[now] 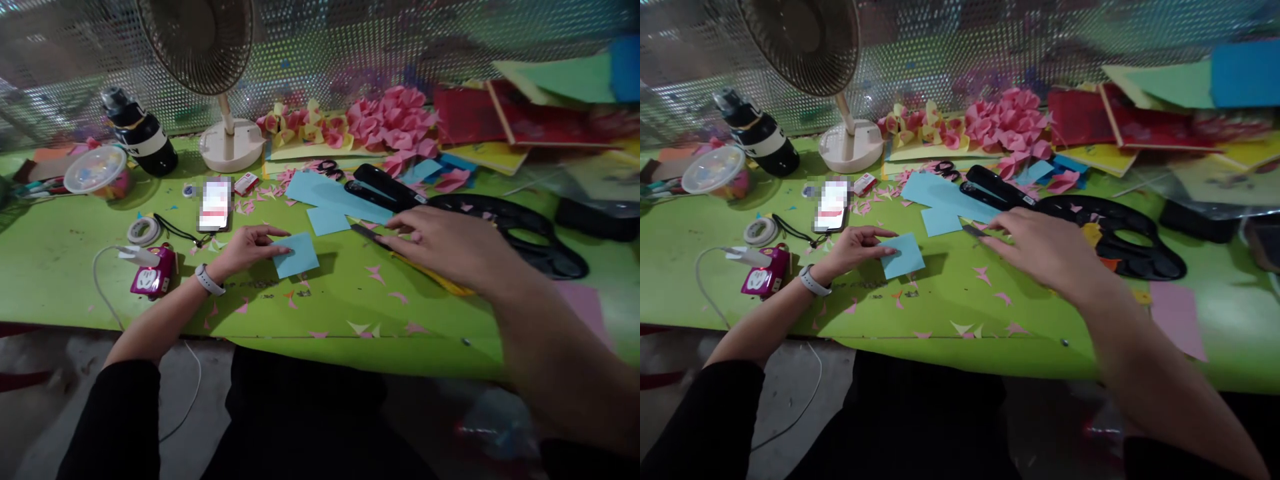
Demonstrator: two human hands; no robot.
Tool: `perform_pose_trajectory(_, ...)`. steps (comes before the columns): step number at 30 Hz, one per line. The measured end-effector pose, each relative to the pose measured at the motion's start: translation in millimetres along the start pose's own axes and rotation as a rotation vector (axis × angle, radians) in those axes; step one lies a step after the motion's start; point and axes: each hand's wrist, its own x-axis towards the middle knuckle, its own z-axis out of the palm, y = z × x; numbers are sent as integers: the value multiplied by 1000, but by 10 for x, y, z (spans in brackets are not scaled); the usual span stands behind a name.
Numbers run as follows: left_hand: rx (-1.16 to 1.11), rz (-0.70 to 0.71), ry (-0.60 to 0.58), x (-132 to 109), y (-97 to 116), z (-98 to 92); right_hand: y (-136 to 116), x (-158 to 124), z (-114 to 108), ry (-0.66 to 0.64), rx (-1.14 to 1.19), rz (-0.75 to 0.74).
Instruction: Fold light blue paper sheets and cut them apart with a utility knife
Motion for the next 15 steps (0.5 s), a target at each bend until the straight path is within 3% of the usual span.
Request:
perform_pose_trajectory(4,4,-5,30,19,-18,-43,367,-218,62,-77,-297,-18)
perform_pose_trajectory(9,-47,-51,12,51,-64,-80,444,-283,197,-206,-221,-3)
perform_pose_trajectory(15,-62,-55,17,68,-120,-113,451,-296,195,-128,-67,109)
